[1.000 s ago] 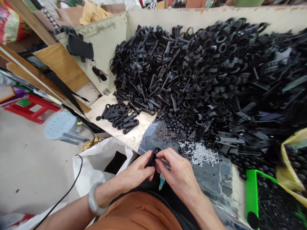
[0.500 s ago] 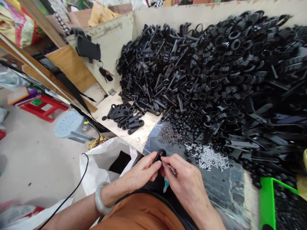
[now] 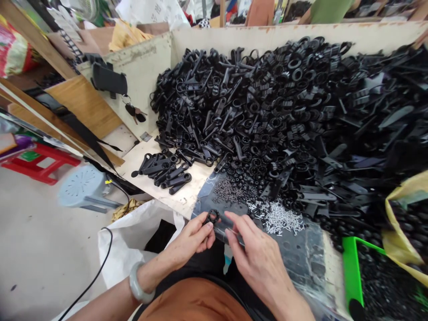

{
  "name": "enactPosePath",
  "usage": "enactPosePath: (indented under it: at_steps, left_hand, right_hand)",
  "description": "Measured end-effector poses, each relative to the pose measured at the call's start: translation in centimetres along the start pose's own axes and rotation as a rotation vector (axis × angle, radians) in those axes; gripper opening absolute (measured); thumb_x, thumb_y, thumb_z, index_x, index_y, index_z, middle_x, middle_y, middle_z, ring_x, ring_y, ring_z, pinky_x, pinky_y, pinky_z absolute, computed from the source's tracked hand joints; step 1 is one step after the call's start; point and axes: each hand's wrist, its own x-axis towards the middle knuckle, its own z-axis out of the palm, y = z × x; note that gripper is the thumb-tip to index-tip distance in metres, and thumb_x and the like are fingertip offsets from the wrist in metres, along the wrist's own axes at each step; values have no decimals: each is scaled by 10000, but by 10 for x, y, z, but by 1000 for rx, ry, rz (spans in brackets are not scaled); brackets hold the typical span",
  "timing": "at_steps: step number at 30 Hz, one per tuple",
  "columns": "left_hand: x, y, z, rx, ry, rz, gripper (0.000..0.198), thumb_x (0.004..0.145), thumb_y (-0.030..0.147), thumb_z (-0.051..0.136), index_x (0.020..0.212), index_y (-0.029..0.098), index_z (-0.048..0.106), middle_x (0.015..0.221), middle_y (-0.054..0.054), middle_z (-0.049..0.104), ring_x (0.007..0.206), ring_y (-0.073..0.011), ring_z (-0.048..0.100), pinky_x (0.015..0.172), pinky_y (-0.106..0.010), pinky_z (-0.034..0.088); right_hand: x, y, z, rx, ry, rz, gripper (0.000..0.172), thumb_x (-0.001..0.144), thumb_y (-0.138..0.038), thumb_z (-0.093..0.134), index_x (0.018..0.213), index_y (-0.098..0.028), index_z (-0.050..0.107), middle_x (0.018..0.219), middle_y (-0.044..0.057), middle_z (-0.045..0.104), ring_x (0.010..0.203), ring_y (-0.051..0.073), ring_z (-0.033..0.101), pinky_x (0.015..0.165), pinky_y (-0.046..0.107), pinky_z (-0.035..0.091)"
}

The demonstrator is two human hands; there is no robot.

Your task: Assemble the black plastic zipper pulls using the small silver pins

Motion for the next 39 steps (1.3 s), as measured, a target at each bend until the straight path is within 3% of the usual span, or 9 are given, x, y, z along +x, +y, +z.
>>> enactPosePath:
  at_steps: [2, 5, 9, 20, 26, 39]
  left_hand:
    - [1, 4, 1, -12, -11, -11, 399, 943, 578, 531, 1033, 191, 496, 612, 74, 495, 500, -77, 336, 484, -216, 246]
    - [2, 4, 3, -31, -10, -10, 426, 925, 601, 552, 1022, 189, 500, 614, 72, 505, 489, -73, 341, 476, -218, 237]
    - [3, -1, 3, -37, -4, -3, 418, 925, 601, 561, 1005, 195, 501, 617, 67, 515, 488, -75, 361, 475, -221, 243]
    - [8, -3, 2, -66, 14, -35, 405, 909, 579, 579, 998, 189, 518, 605, 65, 509, 500, -78, 368, 468, -217, 227]
    - [9, 0, 3, -37, 33, -68, 423, 884, 603, 589, 962, 198, 499, 587, 74, 490, 474, -69, 339, 443, -205, 206]
    - [10, 1, 6, -19, 58, -71, 453, 879, 635, 583, 960, 195, 512, 570, 70, 490, 457, -69, 345, 431, -209, 189]
  right_hand:
    - [-3, 3, -5, -29, -4, 15, 396, 1061, -316, 423, 1439, -237, 509, 1055, 67, 673, 866, 181, 729, 722, 280, 604]
    - [-6, 4, -4, -13, -56, -42, 439, 1051, -194, 359, 1460, -235, 512, 1124, 94, 650, 902, 171, 724, 757, 274, 611]
    - [-7, 4, 7, -17, -28, -115, 460, 1005, -68, 333, 1330, -199, 631, 1001, 76, 663, 826, 144, 715, 712, 223, 596]
    - [-5, 2, 10, -163, 25, -134, 426, 967, -57, 423, 1244, -221, 703, 906, 44, 687, 775, 139, 690, 657, 198, 559]
    - [-8, 4, 15, -176, 2, -133, 430, 1005, -74, 394, 1299, -217, 674, 912, 44, 687, 765, 126, 681, 664, 182, 547]
    - [-15, 2, 24, -291, 95, -121, 452, 1007, -59, 390, 1332, -223, 659, 909, 49, 691, 776, 139, 652, 627, 198, 506]
